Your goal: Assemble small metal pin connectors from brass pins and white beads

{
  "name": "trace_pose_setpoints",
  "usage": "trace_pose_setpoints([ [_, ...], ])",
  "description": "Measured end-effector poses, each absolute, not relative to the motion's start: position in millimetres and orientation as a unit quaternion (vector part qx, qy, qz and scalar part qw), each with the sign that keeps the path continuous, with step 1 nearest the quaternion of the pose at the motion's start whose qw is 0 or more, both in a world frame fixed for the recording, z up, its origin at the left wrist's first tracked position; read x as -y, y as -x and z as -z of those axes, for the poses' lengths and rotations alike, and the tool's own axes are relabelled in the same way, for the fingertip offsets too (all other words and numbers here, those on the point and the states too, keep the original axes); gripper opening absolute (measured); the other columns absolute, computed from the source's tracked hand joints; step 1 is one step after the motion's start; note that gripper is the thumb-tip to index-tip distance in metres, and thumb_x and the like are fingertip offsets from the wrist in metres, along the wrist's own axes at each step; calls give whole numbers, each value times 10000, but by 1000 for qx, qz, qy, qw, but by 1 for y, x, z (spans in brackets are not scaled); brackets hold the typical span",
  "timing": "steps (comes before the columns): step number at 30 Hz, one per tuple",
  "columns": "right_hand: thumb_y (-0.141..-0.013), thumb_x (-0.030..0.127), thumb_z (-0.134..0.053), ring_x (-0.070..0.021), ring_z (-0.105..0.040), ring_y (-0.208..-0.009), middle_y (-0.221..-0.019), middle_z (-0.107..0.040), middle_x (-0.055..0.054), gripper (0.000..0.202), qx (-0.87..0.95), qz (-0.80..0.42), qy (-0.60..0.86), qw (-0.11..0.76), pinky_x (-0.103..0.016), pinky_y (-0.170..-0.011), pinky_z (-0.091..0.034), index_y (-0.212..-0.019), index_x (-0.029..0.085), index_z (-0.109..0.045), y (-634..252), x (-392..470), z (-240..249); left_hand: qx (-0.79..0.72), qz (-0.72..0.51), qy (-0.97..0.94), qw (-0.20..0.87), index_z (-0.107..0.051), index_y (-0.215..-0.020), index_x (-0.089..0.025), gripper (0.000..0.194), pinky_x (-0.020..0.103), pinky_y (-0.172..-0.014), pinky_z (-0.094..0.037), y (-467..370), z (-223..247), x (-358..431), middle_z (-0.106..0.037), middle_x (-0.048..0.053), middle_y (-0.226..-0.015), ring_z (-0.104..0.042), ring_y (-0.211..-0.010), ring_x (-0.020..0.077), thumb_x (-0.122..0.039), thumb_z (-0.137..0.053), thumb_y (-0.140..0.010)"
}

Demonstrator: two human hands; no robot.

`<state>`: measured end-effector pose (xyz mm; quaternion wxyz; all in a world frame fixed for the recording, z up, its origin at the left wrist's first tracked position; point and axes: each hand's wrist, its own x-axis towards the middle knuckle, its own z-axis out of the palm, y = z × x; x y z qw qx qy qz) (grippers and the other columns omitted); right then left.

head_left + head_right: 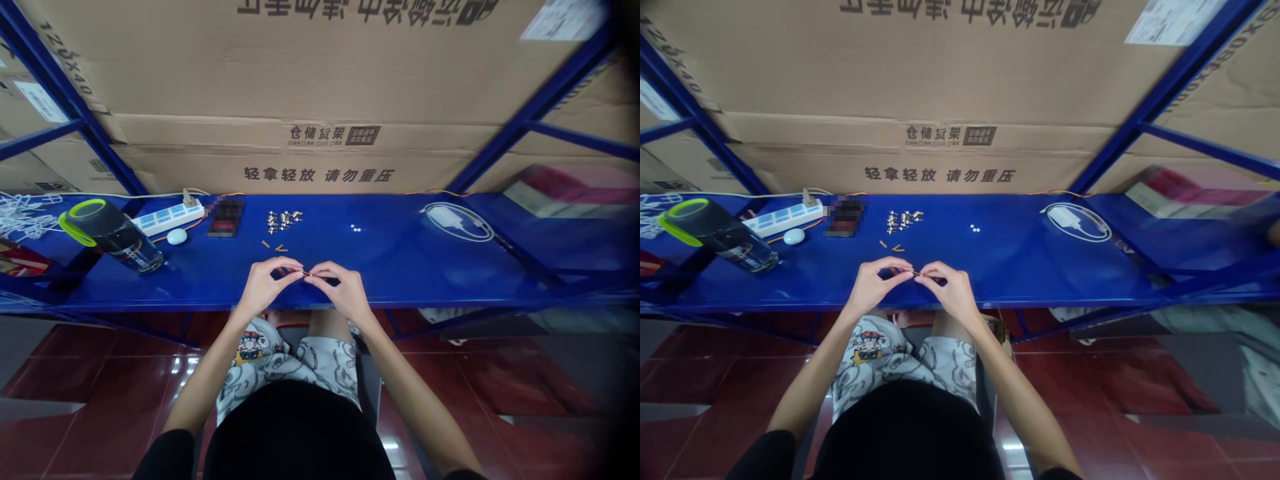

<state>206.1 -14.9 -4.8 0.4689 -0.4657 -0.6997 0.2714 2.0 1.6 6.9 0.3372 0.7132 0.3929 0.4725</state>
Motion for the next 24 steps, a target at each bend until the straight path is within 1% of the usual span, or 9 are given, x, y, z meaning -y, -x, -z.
trace_pose_setpoints([
  [7,-856,416,-752,-225,-767,-809,-855,-785,-12,158,705,-255,464,471,-333,-755,-611,-873,260,-739,-208,16,8,-385,-455,-724,347,-766,-981,-217,133,305,-820,-574,-2,-6,-1,-795,19,-971,-741,-884,182,-279,-766,-863],
  [13,-892,399,-720,-225,-744,-799,-886,-793,-29,140,731,-188,451,476,-364,-764,-591,-890,267,-767,-210,16,11,-381,-435,-733,358,-753,-1019,-232,157,302,-828,-569,0,-4,-2,-795,8,-974,-751,-896,183,-264,-763,-865],
  [18,-941,343,-667,-219,-728,-794,-892,-794,-41,137,774,-122,430,448,-386,-780,-563,-903,260,-769,-208,15,13,-385,-429,-734,359,-743,-1047,-238,176,294,-834,-568,1,-1,-2,-796,-2,-966,-755,-902,180,-251,-754,-872],
  [24,-957,303,-652,-198,-716,-772,-884,-791,-48,135,789,-87,411,448,-358,-750,-554,-928,231,-763,-208,14,17,-392,-407,-739,367,-739,-1045,-236,173,290,-845,-564,1,0,-3,-796,-5,-962,-754,-908,182,-255,-750,-874],
])
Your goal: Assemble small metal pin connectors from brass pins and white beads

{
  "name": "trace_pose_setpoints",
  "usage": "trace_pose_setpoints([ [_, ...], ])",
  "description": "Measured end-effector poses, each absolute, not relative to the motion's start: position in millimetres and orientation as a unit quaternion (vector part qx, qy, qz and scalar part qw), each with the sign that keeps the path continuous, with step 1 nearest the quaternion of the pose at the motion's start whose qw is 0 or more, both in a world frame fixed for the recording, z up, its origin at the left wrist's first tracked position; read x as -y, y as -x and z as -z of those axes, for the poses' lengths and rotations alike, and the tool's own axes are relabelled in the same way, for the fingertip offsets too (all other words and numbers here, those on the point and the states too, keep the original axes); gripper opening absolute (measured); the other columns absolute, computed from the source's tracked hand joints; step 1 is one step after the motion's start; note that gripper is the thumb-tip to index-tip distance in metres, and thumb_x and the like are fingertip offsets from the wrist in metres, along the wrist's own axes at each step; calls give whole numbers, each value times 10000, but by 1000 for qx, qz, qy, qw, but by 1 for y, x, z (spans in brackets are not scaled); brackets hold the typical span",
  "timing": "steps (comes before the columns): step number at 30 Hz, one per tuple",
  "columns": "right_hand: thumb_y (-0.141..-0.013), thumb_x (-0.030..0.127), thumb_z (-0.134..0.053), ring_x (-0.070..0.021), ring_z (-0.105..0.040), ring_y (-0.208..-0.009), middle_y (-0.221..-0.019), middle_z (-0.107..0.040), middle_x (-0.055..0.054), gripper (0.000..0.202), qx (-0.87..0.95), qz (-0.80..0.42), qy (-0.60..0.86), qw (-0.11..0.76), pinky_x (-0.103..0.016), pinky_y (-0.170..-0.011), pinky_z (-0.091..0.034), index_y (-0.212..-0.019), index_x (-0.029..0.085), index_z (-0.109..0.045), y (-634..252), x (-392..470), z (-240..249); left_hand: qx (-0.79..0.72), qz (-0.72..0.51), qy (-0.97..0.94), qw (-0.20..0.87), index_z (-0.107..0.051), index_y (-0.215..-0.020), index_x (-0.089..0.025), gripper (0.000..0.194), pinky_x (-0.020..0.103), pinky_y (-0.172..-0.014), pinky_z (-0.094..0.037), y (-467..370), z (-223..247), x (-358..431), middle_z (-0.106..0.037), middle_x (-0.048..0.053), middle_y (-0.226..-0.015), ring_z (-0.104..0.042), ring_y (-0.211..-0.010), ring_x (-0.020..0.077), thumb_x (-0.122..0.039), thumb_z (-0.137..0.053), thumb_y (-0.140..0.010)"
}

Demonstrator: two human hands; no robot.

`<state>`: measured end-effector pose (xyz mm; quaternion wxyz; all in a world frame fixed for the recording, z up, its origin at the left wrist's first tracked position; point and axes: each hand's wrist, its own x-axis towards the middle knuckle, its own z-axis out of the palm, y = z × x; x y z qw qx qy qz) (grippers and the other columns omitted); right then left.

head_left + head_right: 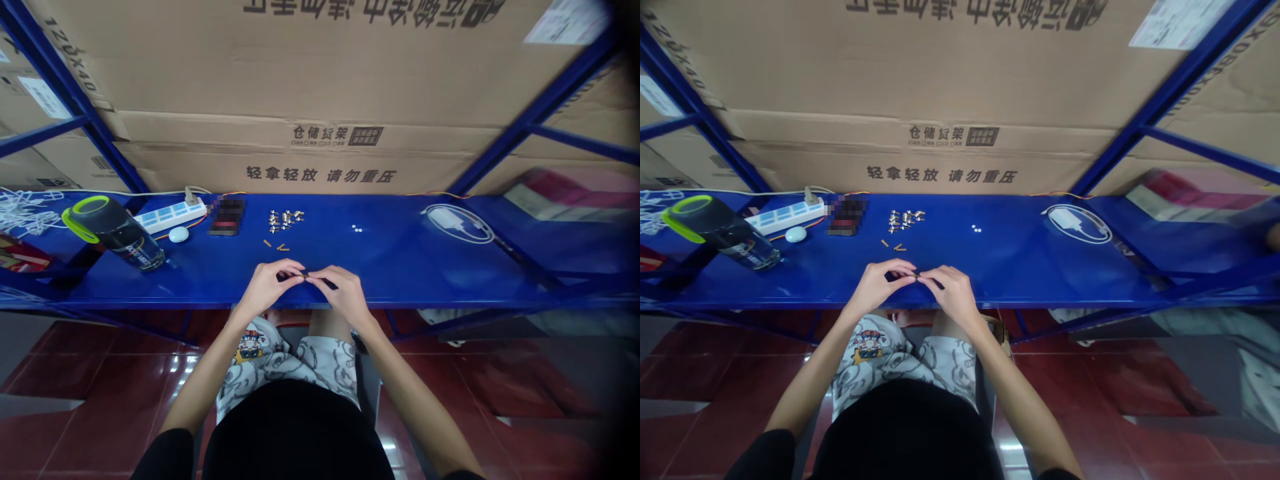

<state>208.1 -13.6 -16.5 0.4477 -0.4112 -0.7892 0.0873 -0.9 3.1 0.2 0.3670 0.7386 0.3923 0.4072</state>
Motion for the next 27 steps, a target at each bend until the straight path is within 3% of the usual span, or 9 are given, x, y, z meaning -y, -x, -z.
trace_pose_setpoints([
  [13,-1003,254,-578,-200,-718,-825,-910,-797,-40,185,844,33,396,361,-357,-750,-491,-1002,230,-761,-210,15,22,-401,-385,-747,365,-738,-1031,-240,153,326,-874,-554,2,2,-5,-796,-8,-955,-754,-910,190,-228,-733,-878],
  [20,-972,271,-635,-191,-719,-786,-882,-793,-35,135,804,-25,398,442,-356,-731,-523,-959,232,-764,-207,15,17,-401,-395,-740,367,-739,-1069,-242,187,304,-852,-540,1,-2,-4,-797,-4,-989,-746,-931,186,-288,-741,-888],
  [27,-954,259,-655,-204,-724,-856,-971,-798,-50,145,776,-99,389,486,-386,-801,-585,-1031,255,-778,-206,17,11,-413,-392,-752,332,-777,-912,-236,77,288,-805,-523,2,-4,-3,-797,-11,-923,-718,-834,174,-299,-736,-896],
])
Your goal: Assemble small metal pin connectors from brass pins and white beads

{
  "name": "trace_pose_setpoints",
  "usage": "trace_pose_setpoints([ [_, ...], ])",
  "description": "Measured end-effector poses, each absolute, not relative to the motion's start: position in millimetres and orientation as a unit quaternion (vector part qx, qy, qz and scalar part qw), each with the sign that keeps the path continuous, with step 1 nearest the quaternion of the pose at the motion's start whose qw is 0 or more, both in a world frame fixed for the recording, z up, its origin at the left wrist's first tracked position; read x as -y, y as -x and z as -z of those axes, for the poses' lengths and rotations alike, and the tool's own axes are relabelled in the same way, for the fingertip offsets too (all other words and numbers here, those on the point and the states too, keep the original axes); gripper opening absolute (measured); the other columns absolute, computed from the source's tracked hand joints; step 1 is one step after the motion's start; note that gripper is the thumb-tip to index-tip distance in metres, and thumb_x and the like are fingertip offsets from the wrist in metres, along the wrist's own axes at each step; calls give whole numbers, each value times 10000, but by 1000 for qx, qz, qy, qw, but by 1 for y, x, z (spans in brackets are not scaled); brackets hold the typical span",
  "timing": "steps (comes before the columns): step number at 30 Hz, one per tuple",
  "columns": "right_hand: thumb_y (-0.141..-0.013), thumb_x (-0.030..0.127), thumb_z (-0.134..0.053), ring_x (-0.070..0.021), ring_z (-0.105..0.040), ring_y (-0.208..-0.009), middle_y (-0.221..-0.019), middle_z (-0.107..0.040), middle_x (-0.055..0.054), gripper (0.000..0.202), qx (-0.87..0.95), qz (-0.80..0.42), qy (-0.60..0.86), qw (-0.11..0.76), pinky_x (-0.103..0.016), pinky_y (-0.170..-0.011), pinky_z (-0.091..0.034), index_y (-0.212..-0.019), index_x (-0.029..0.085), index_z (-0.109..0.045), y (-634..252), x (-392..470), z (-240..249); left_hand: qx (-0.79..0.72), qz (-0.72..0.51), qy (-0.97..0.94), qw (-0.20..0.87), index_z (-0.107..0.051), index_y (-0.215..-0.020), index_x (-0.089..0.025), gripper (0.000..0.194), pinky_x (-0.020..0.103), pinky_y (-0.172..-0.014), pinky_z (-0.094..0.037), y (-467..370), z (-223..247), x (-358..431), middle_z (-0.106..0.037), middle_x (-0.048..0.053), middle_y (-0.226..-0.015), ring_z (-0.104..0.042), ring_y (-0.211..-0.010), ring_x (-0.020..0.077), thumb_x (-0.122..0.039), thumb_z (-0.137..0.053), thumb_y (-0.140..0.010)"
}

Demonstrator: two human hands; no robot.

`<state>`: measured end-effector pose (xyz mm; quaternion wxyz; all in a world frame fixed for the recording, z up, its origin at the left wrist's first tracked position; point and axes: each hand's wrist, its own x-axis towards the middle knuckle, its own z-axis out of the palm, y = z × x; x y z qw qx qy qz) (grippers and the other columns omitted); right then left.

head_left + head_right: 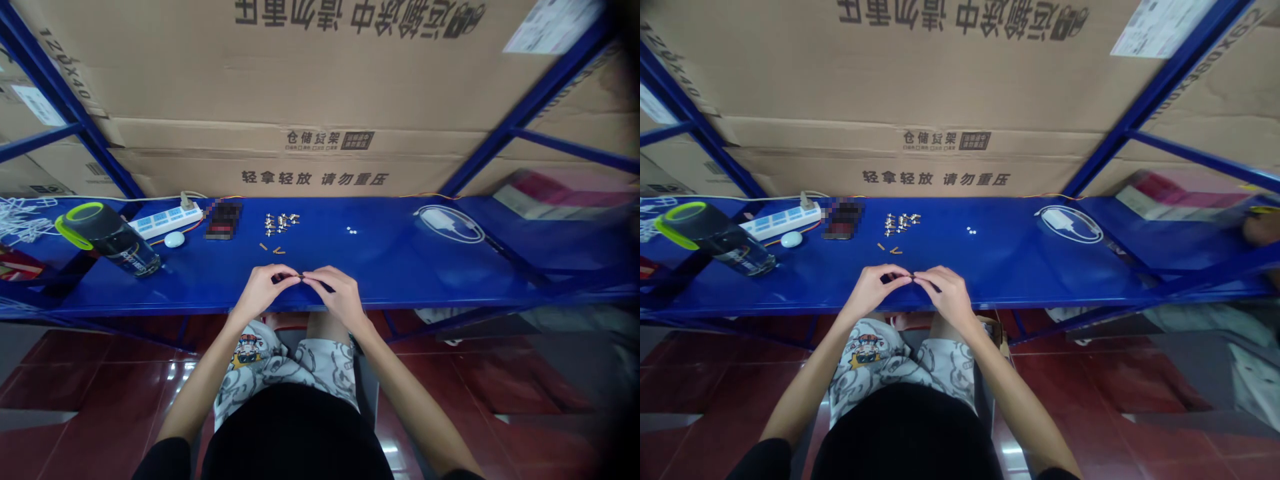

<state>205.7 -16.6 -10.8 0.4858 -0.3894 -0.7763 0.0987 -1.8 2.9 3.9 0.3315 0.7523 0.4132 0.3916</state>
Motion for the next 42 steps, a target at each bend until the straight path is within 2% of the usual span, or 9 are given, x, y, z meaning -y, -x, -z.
trace_pose_setpoints([
  [5,-974,242,-612,-205,-724,-897,-1009,-796,-46,202,779,-156,387,468,-387,-824,-594,-1084,269,-780,-210,15,10,-417,-394,-754,320,-782,-889,-233,49,279,-783,-504,2,-4,-2,-794,-13,-893,-706,-805,169,-277,-763,-879],
  [12,-968,283,-624,-205,-706,-838,-948,-799,-24,176,803,-205,378,413,-368,-777,-572,-1035,285,-787,-214,12,7,-380,-372,-795,292,-784,-883,-243,84,305,-805,-500,2,2,-2,-786,1,-902,-687,-848,187,-307,-735,-909],
  [18,-933,316,-678,-201,-674,-804,-894,-781,-19,100,779,-154,457,400,-347,-769,-536,-930,258,-759,-209,12,7,-391,-371,-803,252,-779,-917,-251,125,352,-859,-503,1,5,-4,-789,8,-943,-678,-893,205,-346,-700,-936],
  [22,-959,319,-642,-200,-654,-795,-863,-763,-26,148,795,-116,449,391,-364,-817,-522,-869,251,-737,-207,12,7,-401,-354,-811,236,-780,-935,-257,128,383,-899,-494,2,5,-4,-782,7,-968,-666,-908,211,-356,-699,-936],
  [27,-976,300,-610,-203,-664,-881,-971,-758,-46,158,821,-130,418,367,-373,-846,-528,-907,250,-743,-214,8,8,-417,-335,-819,208,-794,-945,-264,114,362,-873,-499,2,6,-4,-710,16,-952,-624,-930,211,-341,-712,-923],
  [31,-965,278,-624,-205,-667,-960,-1069,-748,-42,135,826,-142,419,349,-391,-895,-530,-929,251,-751,-217,6,9,-422,-329,-821,197,-793,-957,-266,114,369,-917,-493,2,5,-3,-690,17,-991,-612,-964,211,-336,-708,-925],
  [35,-972,275,-602,-215,-657,-958,-1074,-747,-55,162,820,-104,436,357,-395,-876,-544,-954,246,-761,-213,8,9,-441,-330,-819,162,-773,-967,-241,185,408,-984,-470,-1,3,-2,-700,38,-1114,-621,-1067,231,-342,-619,-985],
  [39,-979,271,-590,-219,-649,-955,-1080,-745,-51,175,823,-82,444,345,-387,-863,-548,-982,254,-764,-209,11,8,-491,-337,-795,116,-747,-952,-229,166,445,-1005,-458,-1,2,-3,-693,51,-1230,-612,-1178,261,-267,-591,-993],
  [42,-979,276,-593,-217,-649,-952,-1082,-745,-43,167,822,-80,446,344,-384,-863,-546,-982,255,-759,-210,11,8,-509,-328,-786,123,-724,-888,-227,127,440,-998,-478,4,1,-5,-724,41,-1197,-663,-1121,260,-251,-627,-965],
])
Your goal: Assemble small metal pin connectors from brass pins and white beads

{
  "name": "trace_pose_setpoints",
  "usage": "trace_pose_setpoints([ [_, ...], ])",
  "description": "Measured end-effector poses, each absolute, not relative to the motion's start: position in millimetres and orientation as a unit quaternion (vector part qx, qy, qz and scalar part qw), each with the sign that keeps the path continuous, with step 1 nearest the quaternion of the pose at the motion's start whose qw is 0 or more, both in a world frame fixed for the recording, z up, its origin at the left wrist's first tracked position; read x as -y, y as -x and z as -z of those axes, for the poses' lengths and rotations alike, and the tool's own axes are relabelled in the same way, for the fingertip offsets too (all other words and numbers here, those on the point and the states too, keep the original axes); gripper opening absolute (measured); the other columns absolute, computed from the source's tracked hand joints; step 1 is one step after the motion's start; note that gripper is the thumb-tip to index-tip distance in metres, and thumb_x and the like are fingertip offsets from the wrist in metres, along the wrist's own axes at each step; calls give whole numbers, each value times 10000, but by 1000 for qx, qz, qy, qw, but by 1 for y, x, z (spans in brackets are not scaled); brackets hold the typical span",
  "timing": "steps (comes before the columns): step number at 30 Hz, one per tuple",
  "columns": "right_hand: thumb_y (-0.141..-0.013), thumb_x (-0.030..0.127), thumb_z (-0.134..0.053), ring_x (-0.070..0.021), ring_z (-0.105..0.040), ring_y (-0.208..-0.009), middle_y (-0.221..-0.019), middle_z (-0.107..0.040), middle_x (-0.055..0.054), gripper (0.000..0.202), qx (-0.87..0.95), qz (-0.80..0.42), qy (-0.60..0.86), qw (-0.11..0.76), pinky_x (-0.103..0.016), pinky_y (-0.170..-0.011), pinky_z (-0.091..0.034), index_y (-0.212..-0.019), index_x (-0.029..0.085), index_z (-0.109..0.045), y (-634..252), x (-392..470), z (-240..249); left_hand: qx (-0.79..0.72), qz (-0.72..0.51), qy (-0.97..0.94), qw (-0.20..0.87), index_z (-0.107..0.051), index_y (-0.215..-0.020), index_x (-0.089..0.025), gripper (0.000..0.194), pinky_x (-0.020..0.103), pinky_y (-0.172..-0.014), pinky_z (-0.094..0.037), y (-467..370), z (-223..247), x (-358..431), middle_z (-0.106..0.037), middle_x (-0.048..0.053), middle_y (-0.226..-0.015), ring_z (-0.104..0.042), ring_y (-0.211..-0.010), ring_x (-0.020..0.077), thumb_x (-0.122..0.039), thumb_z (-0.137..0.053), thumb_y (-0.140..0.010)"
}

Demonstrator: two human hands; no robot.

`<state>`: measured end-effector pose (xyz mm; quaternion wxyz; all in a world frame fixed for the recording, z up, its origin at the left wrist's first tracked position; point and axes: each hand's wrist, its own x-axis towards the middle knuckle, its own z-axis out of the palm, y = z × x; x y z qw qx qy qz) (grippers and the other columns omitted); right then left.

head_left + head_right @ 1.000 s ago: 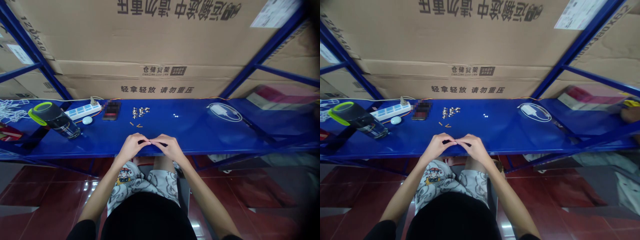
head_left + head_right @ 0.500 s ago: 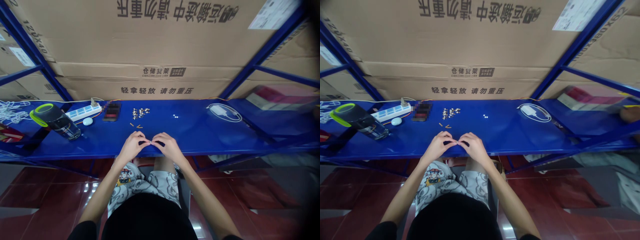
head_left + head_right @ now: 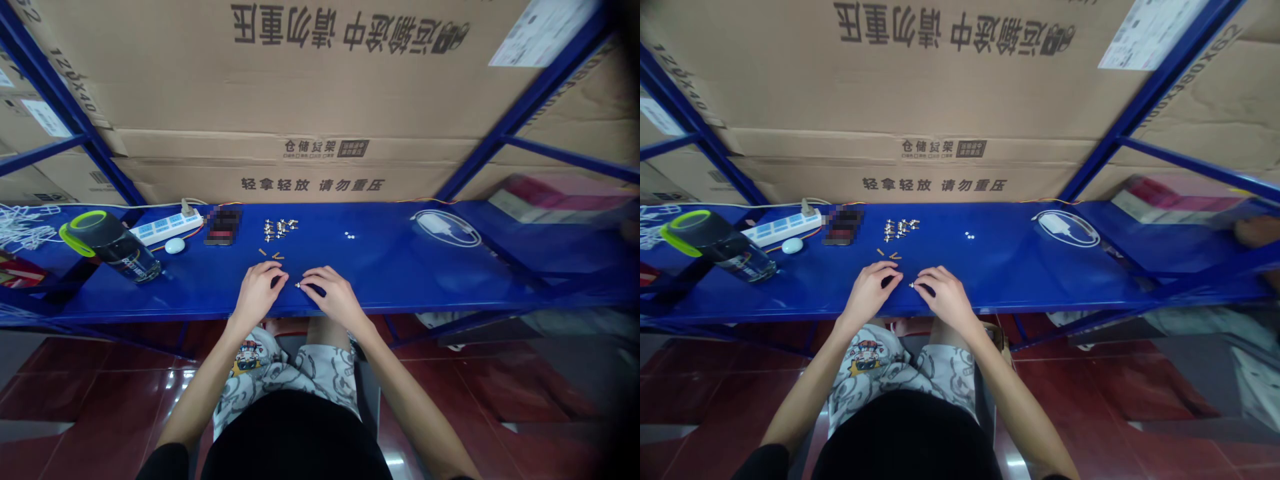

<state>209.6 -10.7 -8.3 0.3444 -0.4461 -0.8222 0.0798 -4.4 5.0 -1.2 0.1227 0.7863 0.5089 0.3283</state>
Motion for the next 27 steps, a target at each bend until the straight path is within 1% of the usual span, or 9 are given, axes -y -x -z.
trace_pose_setpoints([
  [6,-985,311,-586,-208,-680,-979,-1073,-754,-41,173,817,-104,445,353,-403,-915,-538,-1019,269,-750,-211,9,6,-470,-362,-780,198,-643,-707,-215,274,393,-958,-520,20,-3,-11,-764,36,-1099,-714,-1026,241,-346,-650,-947],
  [11,-979,310,-593,-205,-685,-986,-1062,-763,-35,162,797,-160,450,369,-410,-938,-528,-1051,267,-732,-214,8,2,-345,-369,-811,294,-737,-735,-233,285,391,-988,-512,22,-14,-4,-784,32,-1021,-720,-992,215,-380,-643,-961],
  [15,-971,314,-604,-197,-689,-952,-1047,-766,-31,170,783,-192,457,376,-366,-857,-547,-1080,267,-725,-215,7,3,-232,-291,-856,358,-801,-859,-283,320,410,-1076,-465,23,-23,1,-767,15,-1152,-669,-1163,206,-307,-529,-1026],
  [17,-973,324,-594,-189,-697,-895,-1029,-762,-37,192,772,-202,463,385,-335,-782,-560,-1103,260,-720,-216,7,2,-238,-288,-861,344,-780,-1073,-319,300,432,-1137,-415,24,-23,1,-707,4,-1298,-599,-1281,201,-284,-483,-1045],
  [19,-987,326,-560,-188,-707,-874,-1049,-757,-51,222,769,-189,471,389,-330,-762,-573,-1132,252,-712,-218,9,-2,-277,-315,-849,321,-707,-1247,-328,322,432,-1147,-413,24,-21,-1,-674,10,-1353,-574,-1311,192,-285,-448,-1060],
  [21,-1007,309,-510,-215,-708,-978,-1131,-745,-72,265,776,-132,487,379,-377,-861,-577,-1185,250,-697,-223,10,-5,-330,-360,-829,272,-717,-1221,-307,276,429,-1117,-446,23,-15,-5,-706,22,-1293,-617,-1252,203,-325,-509,-1041],
  [23,-1021,294,-467,-260,-671,-1136,-1248,-714,-89,314,780,-48,514,354,-463,-981,-537,-1256,256,-673,-232,9,-6,-390,-401,-807,189,-777,-1016,-281,186,448,-1097,-458,22,-9,-8,-745,25,-1204,-659,-1181,229,-364,-613,-990],
  [24,-1024,297,-457,-283,-643,-1198,-1304,-691,-95,335,779,-11,529,337,-505,-1017,-512,-1289,259,-658,-236,8,-5,-418,-409,-797,151,-779,-981,-275,185,464,-1114,-440,22,-6,-10,-741,28,-1217,-649,-1202,240,-363,-616,-988],
  [27,-1026,342,-458,-321,-589,-1293,-1413,-626,-113,369,786,31,551,279,-557,-1044,-480,-1337,251,-634,-249,0,4,-492,-367,-786,75,-727,-1183,-269,253,529,-1172,-359,20,2,-12,-631,60,-1413,-525,-1373,284,-347,-549,-1021],
])
